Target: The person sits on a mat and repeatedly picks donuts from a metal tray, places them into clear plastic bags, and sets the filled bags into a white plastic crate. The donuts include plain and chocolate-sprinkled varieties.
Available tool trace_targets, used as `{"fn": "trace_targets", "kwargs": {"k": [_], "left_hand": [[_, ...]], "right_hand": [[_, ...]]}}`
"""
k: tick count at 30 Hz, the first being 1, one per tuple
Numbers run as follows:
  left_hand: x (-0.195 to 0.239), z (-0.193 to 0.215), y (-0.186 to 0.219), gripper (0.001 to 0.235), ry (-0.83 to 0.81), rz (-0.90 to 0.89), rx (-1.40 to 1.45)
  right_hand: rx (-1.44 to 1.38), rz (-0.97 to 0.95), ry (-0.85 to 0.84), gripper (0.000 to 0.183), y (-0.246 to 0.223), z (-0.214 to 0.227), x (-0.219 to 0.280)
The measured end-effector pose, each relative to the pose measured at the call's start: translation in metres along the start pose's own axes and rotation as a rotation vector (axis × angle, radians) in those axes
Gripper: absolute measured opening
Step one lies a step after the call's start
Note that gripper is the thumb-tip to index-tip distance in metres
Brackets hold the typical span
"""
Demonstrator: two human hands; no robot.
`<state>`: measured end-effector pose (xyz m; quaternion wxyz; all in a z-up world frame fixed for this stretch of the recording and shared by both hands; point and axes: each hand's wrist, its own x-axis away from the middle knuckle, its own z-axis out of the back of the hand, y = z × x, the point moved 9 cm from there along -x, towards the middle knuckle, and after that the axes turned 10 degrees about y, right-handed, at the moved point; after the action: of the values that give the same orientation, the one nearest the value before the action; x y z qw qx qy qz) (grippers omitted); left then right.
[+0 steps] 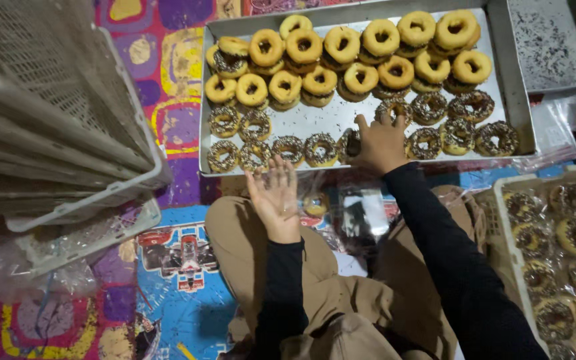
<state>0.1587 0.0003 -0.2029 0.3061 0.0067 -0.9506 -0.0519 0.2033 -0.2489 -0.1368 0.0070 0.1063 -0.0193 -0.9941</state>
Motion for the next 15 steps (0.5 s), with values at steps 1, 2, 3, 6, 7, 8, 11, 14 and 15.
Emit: {"fn": "trace_targets", "kwargs": {"k": [1, 2, 3, 6, 7, 8, 11, 14, 15], "left_hand": [[0.001, -0.004, 0.000, 0.025, 0.027, 0.025, 0.003], [0.002, -0.007, -0.003, 0.026, 0.036, 0.040, -0.010], [0.001, -0.010, -0.005, 0.027, 0.046, 0.055, -0.022], [-0.008, -0.027, -0.016, 0.029, -0.069, 0.127, 0.031], [-0.012, -0.033, -0.021, 0.030, -0.130, 0.156, 0.062], [-0.016, -0.030, -0.024, 0.031, -0.101, 0.173, 0.076], [-0.026, -0.024, -0.030, 0.033, -0.063, 0.214, 0.097], [-0.025, -0.016, -0.027, 0.034, -0.063, 0.225, 0.099], [-0.024, -0.010, -0.027, 0.033, -0.039, 0.241, 0.103]], "right_hand": [[0.059, 0.011, -0.071, 0.110, 0.001, -0.014, -0.006], [0.016, -0.017, -0.100, 0.108, -0.001, -0.023, -0.005], [-0.027, -0.045, -0.130, 0.106, -0.001, -0.030, -0.005], [-0.087, -0.072, -0.059, 0.105, 0.000, -0.021, -0.008], [-0.096, -0.072, -0.011, 0.105, 0.000, -0.014, -0.009], [-0.124, -0.033, -0.043, 0.106, -0.001, -0.013, -0.010], [-0.213, 0.006, -0.134, 0.108, 0.002, -0.009, -0.007], [-0.255, 0.020, -0.075, 0.113, -0.002, -0.005, -0.006], [-0.229, 0.094, 0.057, 0.118, -0.010, 0.003, -0.007]]}}
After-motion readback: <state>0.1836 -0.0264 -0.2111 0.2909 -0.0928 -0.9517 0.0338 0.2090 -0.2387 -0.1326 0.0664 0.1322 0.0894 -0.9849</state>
